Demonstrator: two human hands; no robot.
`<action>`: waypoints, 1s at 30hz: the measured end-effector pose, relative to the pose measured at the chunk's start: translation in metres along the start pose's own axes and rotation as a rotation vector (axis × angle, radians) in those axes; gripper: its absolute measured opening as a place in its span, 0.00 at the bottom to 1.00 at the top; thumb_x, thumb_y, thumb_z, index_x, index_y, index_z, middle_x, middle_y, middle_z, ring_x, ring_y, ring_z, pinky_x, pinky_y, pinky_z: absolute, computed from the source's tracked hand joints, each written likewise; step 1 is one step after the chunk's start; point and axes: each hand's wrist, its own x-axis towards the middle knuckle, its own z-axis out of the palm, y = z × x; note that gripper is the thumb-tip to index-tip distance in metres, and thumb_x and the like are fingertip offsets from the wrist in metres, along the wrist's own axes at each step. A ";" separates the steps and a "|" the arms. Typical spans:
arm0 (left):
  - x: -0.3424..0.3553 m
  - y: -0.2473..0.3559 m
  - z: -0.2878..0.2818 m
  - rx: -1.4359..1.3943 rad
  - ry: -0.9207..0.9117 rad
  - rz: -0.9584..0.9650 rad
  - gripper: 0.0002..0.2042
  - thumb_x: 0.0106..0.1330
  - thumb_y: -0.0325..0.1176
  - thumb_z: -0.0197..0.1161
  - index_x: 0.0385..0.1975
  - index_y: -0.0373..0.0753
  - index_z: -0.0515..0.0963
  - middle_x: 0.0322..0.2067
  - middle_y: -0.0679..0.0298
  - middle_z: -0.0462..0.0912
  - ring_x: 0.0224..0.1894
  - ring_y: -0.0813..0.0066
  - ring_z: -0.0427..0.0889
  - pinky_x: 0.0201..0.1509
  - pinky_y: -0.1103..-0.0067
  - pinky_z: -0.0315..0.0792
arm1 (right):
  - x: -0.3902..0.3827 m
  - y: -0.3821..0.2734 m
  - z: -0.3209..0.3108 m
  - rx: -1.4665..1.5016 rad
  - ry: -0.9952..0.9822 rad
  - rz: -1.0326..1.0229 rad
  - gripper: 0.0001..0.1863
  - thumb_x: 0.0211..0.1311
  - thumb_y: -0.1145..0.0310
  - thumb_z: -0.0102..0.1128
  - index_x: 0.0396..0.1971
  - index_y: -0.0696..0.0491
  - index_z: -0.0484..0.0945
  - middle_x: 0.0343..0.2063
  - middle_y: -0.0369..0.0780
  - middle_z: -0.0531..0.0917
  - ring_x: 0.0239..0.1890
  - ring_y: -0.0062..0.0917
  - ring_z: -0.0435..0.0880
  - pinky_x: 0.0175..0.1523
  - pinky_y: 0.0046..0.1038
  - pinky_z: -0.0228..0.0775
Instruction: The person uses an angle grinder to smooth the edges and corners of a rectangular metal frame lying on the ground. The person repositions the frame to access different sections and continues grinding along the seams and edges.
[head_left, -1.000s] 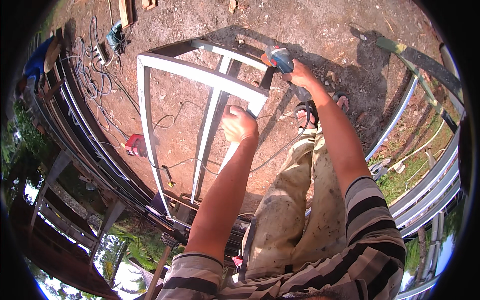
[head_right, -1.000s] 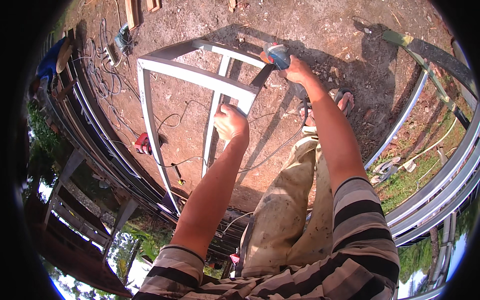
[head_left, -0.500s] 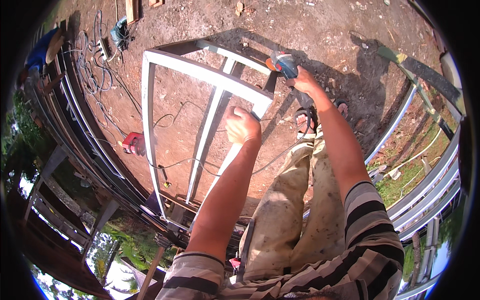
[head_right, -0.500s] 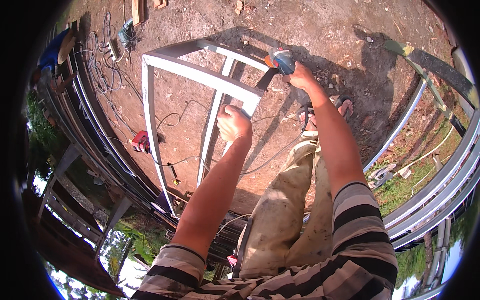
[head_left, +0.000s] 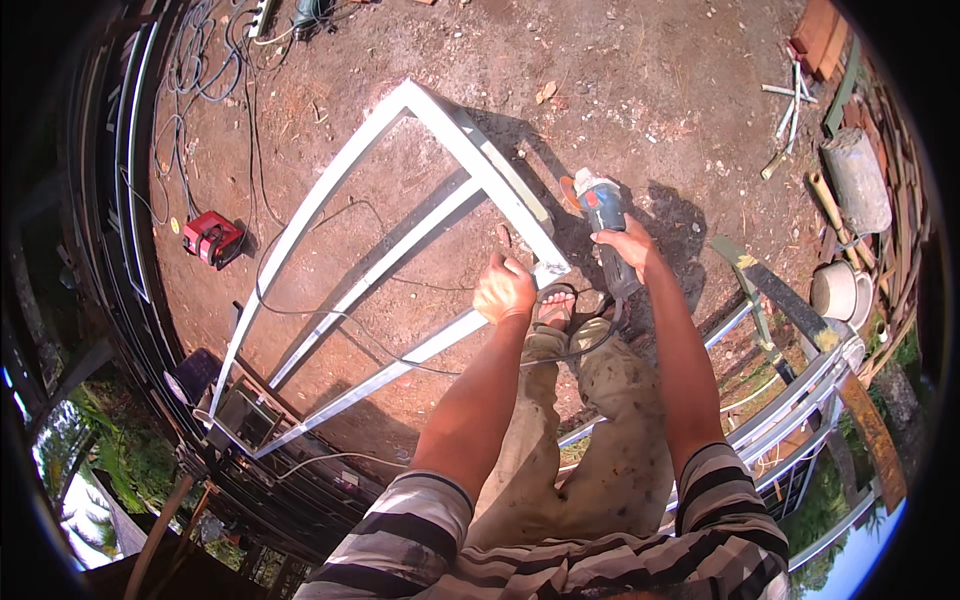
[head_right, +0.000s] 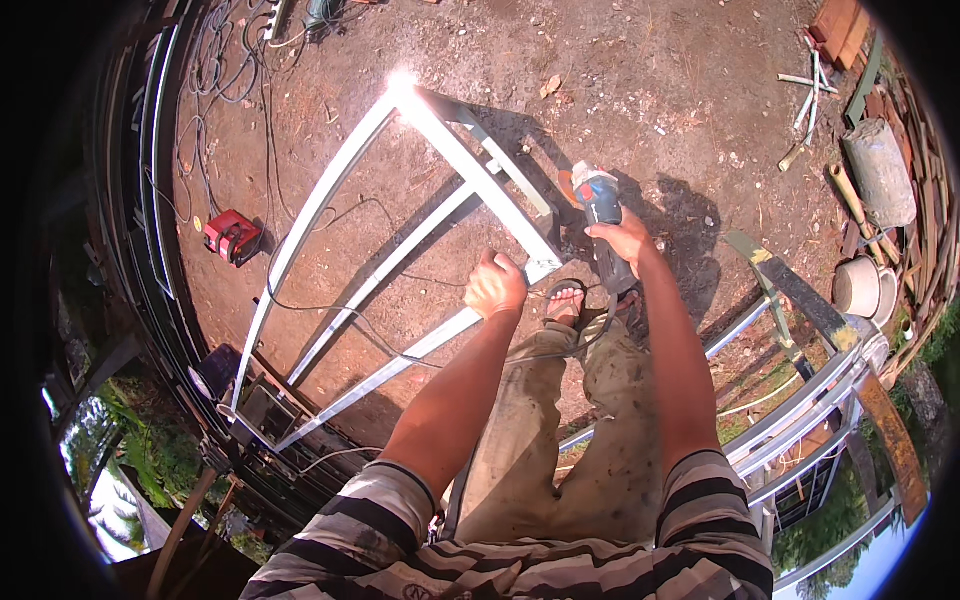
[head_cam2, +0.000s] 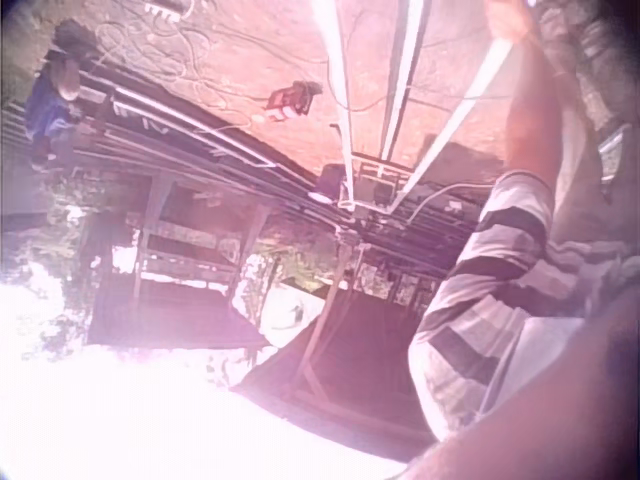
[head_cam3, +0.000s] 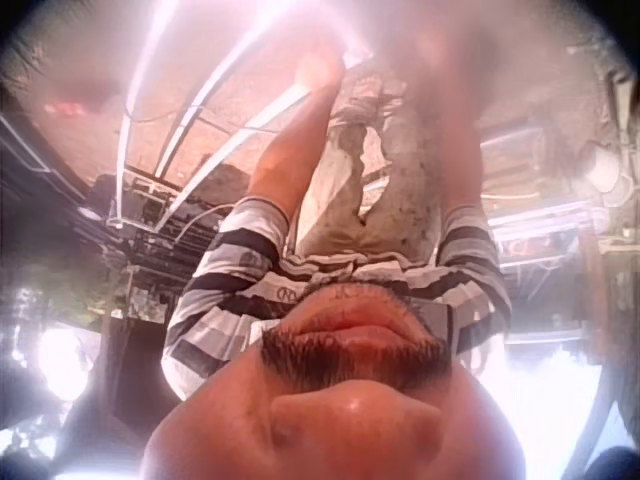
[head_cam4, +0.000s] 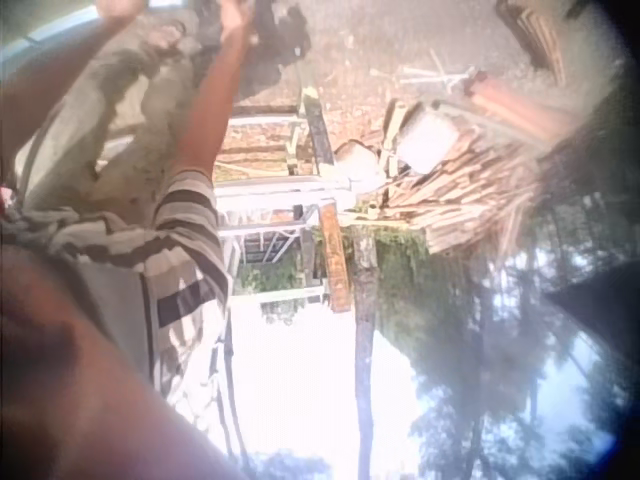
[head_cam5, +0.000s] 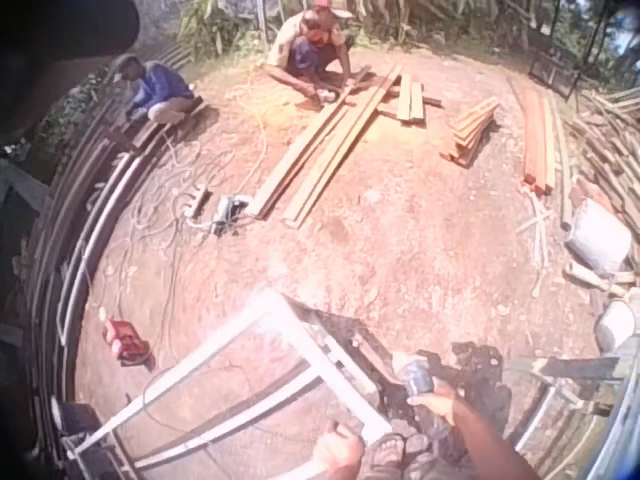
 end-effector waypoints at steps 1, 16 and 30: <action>0.001 0.002 -0.001 -0.007 -0.017 0.002 0.15 0.69 0.44 0.50 0.36 0.44 0.84 0.34 0.47 0.89 0.41 0.42 0.89 0.45 0.51 0.79 | -0.011 -0.012 -0.002 -0.023 0.016 -0.003 0.29 0.54 0.64 0.77 0.54 0.57 0.77 0.39 0.42 0.86 0.38 0.28 0.87 0.45 0.34 0.80; 0.004 0.000 0.004 0.014 -0.102 -0.074 0.15 0.68 0.44 0.50 0.34 0.46 0.85 0.34 0.48 0.89 0.41 0.43 0.89 0.48 0.54 0.79 | 0.044 -0.198 0.078 -0.140 -0.048 -0.337 0.31 0.50 0.62 0.77 0.54 0.59 0.75 0.43 0.45 0.85 0.44 0.33 0.86 0.50 0.36 0.78; 0.016 -0.025 0.000 -0.757 -0.251 -0.123 0.15 0.70 0.36 0.50 0.43 0.40 0.84 0.36 0.52 0.89 0.39 0.55 0.89 0.47 0.63 0.81 | 0.105 -0.228 0.113 -0.106 -0.200 -0.278 0.32 0.47 0.64 0.79 0.52 0.60 0.77 0.43 0.48 0.86 0.42 0.32 0.88 0.45 0.36 0.83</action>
